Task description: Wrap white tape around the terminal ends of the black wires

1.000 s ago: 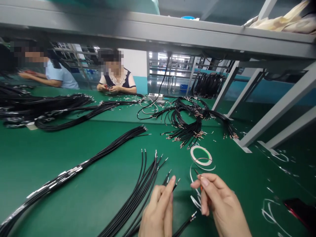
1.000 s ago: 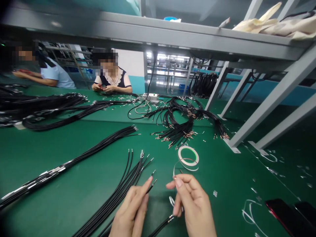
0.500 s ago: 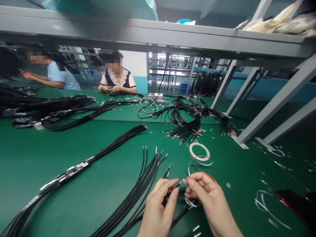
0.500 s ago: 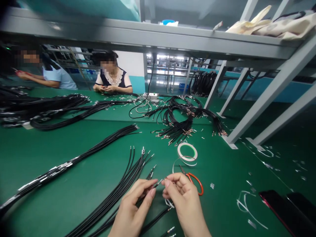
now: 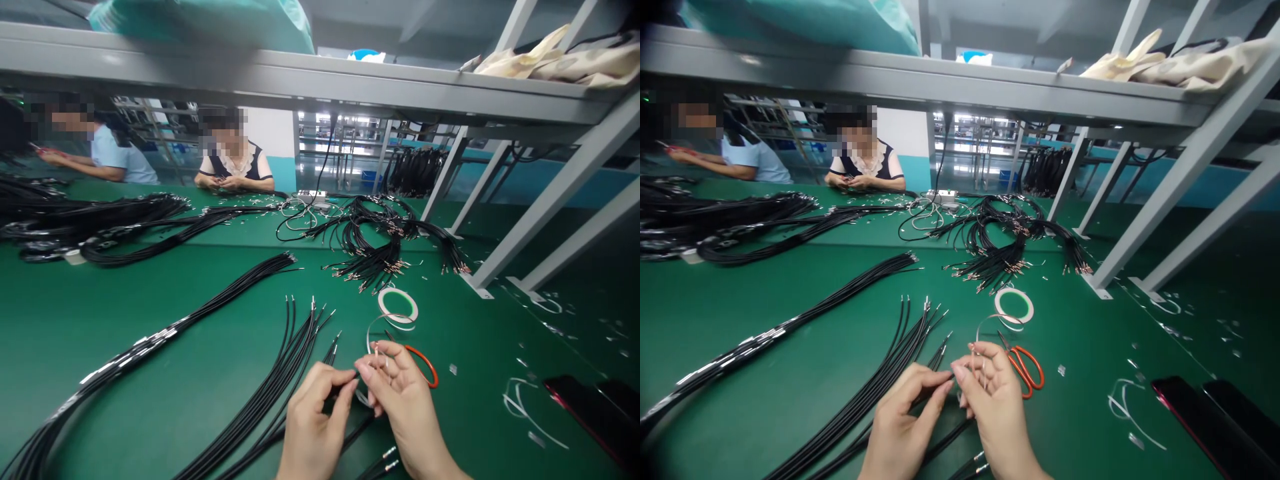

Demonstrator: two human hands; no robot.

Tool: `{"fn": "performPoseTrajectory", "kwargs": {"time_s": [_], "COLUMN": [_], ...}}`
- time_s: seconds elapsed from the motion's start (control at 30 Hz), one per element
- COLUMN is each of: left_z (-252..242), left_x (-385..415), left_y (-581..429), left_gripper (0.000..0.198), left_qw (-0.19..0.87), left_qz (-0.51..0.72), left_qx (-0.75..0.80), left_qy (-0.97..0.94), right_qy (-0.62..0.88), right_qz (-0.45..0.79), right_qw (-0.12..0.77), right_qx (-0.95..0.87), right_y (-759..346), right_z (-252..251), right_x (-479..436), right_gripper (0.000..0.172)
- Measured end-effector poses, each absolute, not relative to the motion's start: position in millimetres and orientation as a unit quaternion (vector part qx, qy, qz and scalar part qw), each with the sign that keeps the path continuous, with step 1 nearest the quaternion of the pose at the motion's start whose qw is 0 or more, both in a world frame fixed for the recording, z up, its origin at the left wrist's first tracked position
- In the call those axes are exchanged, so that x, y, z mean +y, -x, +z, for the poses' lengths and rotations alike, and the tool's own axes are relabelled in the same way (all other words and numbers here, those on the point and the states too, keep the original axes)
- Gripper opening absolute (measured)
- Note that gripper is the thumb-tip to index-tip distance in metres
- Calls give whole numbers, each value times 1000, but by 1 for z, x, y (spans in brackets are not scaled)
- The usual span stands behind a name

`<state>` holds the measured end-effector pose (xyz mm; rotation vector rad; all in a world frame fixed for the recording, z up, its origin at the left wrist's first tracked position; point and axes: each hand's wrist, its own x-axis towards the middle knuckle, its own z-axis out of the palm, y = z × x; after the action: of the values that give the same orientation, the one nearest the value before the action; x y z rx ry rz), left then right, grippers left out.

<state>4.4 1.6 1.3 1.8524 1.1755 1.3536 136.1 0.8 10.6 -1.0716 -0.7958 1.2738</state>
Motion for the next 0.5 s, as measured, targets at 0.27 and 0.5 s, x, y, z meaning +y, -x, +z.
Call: {"fn": "performPoseTrajectory", "kwargs": {"time_s": [0.27,0.5], "left_z": [-9,-13], "left_x": [2,1], "left_y": [-7,-7], "left_gripper": [26,31], "left_qw": [238,146], "left_qz": [516,515], "left_qx": [487,453], "left_qy": [-663,-713], "right_qy": [504,531], "right_qz": [494,511], "right_qw": [613,573], "right_qx": [-354,-359], "right_y": [-137,-140], "right_z": [13,15], "right_x": [-1,-9], "right_gripper": [33,29]}}
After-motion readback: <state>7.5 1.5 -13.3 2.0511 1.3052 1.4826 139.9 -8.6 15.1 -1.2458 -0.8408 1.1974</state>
